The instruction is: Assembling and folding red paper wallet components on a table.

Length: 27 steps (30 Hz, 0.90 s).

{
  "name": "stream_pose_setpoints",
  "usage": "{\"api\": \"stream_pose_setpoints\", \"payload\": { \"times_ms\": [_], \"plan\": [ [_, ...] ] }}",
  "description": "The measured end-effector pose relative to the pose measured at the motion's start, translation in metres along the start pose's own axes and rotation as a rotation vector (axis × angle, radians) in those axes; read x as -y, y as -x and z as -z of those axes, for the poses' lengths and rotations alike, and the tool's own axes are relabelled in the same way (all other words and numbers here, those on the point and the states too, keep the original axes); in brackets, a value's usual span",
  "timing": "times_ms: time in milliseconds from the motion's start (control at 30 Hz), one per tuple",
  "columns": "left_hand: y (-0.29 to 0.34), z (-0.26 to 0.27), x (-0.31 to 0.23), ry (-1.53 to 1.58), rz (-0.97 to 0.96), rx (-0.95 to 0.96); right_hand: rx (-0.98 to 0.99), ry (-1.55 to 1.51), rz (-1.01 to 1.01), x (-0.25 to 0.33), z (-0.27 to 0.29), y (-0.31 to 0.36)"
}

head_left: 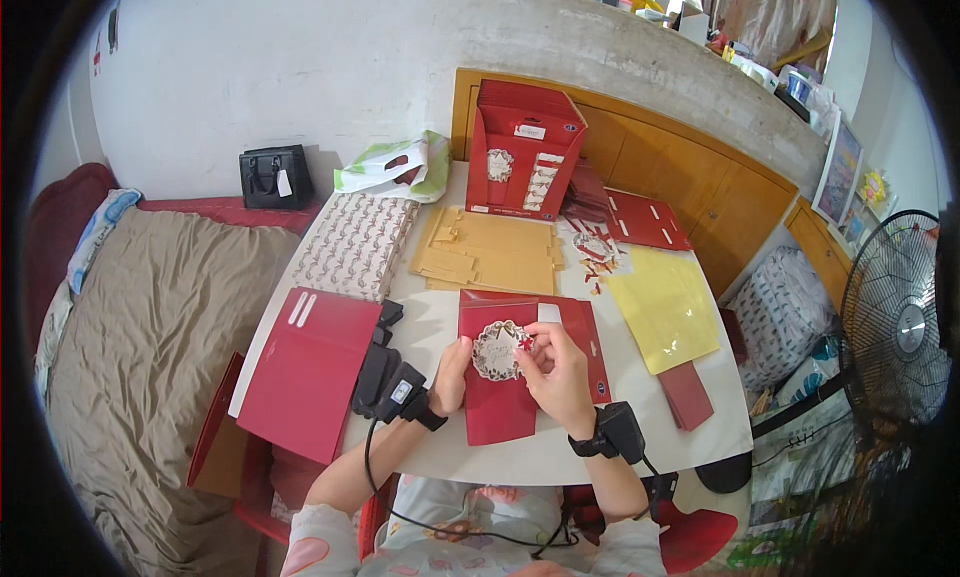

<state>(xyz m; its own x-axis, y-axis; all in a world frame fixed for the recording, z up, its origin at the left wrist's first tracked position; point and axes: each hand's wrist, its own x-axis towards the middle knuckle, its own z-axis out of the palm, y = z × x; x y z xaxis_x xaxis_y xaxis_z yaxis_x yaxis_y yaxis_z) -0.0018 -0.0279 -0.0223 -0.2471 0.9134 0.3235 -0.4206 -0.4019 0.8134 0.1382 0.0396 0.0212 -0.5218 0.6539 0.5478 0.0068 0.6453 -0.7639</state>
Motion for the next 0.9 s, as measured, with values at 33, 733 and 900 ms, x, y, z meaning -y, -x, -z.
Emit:
{"api": "stream_pose_setpoints", "payload": {
  "times_ms": [33, 733, 900],
  "plan": [
    [0.001, -0.001, 0.001, -0.135, 0.009, -0.006, -0.027, -0.025, -0.024, -0.001, 0.001, 0.001],
    [-0.001, -0.001, -0.016, -0.047, 0.061, -0.172, 0.283, 0.007, -0.141, 0.007, 0.0, 0.011],
    [-0.002, -0.001, -0.013, -0.035, 0.068, -0.131, 0.205, -0.144, -0.064, -0.009, -0.008, 0.018]
  ]
}}
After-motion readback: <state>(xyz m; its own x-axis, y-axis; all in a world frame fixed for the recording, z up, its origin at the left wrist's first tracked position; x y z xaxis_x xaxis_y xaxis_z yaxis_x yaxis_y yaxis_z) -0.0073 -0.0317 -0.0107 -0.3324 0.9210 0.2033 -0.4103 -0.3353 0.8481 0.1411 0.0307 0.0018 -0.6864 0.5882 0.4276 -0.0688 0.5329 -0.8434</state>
